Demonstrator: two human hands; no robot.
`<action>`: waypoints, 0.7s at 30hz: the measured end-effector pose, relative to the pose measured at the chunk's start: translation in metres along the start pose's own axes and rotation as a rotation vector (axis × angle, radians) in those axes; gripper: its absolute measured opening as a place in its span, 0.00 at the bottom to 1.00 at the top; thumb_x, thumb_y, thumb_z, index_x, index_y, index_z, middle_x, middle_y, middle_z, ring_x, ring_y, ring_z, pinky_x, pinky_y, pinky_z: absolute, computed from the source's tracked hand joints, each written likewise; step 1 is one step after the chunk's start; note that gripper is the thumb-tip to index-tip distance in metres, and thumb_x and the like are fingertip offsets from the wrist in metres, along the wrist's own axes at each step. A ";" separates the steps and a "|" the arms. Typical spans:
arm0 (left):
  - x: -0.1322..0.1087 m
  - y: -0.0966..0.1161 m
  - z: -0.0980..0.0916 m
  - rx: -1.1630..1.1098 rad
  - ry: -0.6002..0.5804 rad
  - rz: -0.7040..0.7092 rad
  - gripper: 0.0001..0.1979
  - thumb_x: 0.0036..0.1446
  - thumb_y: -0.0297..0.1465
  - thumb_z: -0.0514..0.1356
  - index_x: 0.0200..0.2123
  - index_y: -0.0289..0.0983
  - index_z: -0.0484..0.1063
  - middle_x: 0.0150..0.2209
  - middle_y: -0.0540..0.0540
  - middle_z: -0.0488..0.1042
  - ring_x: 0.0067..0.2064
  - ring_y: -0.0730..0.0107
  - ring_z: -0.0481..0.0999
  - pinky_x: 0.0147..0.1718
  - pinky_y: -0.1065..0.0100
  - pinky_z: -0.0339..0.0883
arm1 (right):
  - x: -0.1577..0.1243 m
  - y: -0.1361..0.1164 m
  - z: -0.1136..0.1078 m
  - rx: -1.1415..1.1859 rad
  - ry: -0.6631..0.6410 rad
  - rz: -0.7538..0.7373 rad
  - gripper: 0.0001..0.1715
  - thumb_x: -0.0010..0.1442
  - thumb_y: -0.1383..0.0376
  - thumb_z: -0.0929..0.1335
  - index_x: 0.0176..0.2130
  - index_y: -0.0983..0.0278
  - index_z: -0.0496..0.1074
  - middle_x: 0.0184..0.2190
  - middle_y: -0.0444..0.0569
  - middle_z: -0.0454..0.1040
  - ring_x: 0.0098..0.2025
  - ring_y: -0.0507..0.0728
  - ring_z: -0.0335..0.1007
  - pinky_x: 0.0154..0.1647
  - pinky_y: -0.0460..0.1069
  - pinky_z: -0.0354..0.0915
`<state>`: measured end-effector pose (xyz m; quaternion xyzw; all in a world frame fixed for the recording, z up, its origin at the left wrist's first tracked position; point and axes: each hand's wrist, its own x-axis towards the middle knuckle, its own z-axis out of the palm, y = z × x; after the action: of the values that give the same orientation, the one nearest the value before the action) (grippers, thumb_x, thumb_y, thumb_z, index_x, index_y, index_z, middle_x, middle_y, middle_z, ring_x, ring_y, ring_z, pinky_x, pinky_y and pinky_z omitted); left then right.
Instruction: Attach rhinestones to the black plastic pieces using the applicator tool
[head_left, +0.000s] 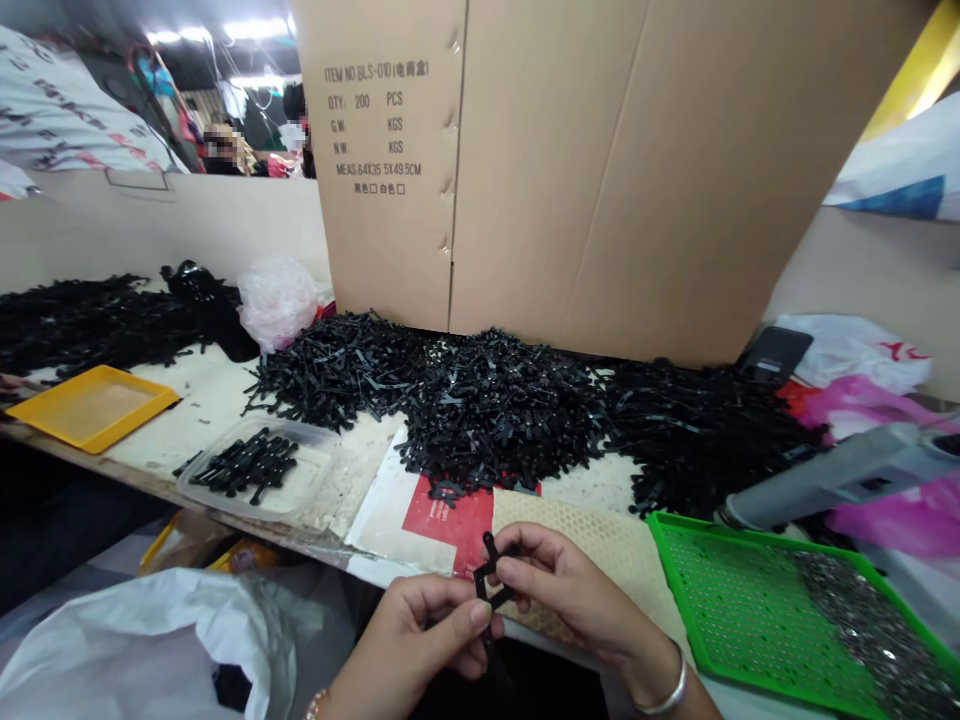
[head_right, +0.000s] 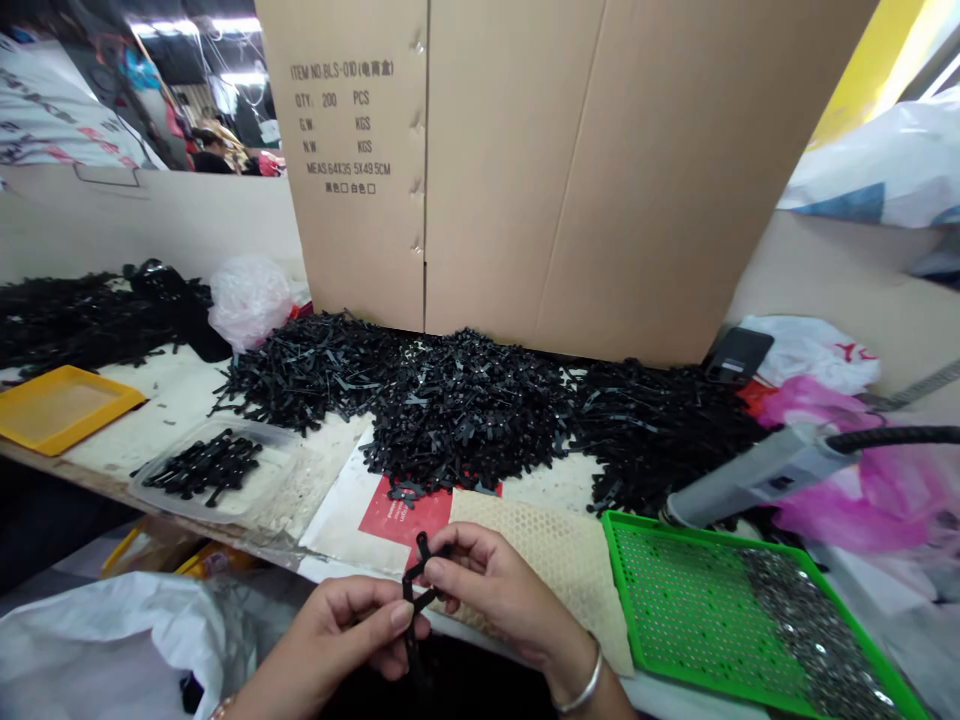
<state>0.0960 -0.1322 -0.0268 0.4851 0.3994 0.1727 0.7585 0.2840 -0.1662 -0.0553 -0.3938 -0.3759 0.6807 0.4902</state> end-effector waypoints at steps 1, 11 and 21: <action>0.000 0.000 0.000 0.004 -0.006 -0.004 0.21 0.47 0.47 0.67 0.31 0.32 0.79 0.28 0.44 0.76 0.27 0.76 0.70 0.28 0.76 0.66 | 0.000 0.000 0.000 0.010 0.006 0.012 0.14 0.57 0.58 0.73 0.39 0.65 0.71 0.34 0.47 0.75 0.34 0.50 0.70 0.31 0.41 0.62; 0.002 0.001 0.002 -0.048 -0.035 -0.052 0.22 0.45 0.47 0.68 0.31 0.31 0.78 0.31 0.41 0.78 0.26 0.76 0.71 0.26 0.76 0.69 | 0.002 0.009 -0.002 0.180 -0.001 0.082 0.17 0.55 0.58 0.74 0.37 0.66 0.70 0.30 0.48 0.75 0.30 0.50 0.70 0.30 0.42 0.63; 0.009 -0.007 -0.009 -0.102 -0.056 -0.054 0.21 0.46 0.43 0.69 0.38 0.32 0.77 0.32 0.41 0.78 0.27 0.75 0.73 0.26 0.76 0.69 | 0.007 0.009 0.003 0.200 0.026 0.094 0.19 0.51 0.59 0.77 0.36 0.68 0.72 0.31 0.50 0.76 0.29 0.52 0.71 0.30 0.45 0.66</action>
<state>0.0941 -0.1243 -0.0392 0.4395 0.3815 0.1588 0.7976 0.2762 -0.1625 -0.0634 -0.3691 -0.2810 0.7317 0.4994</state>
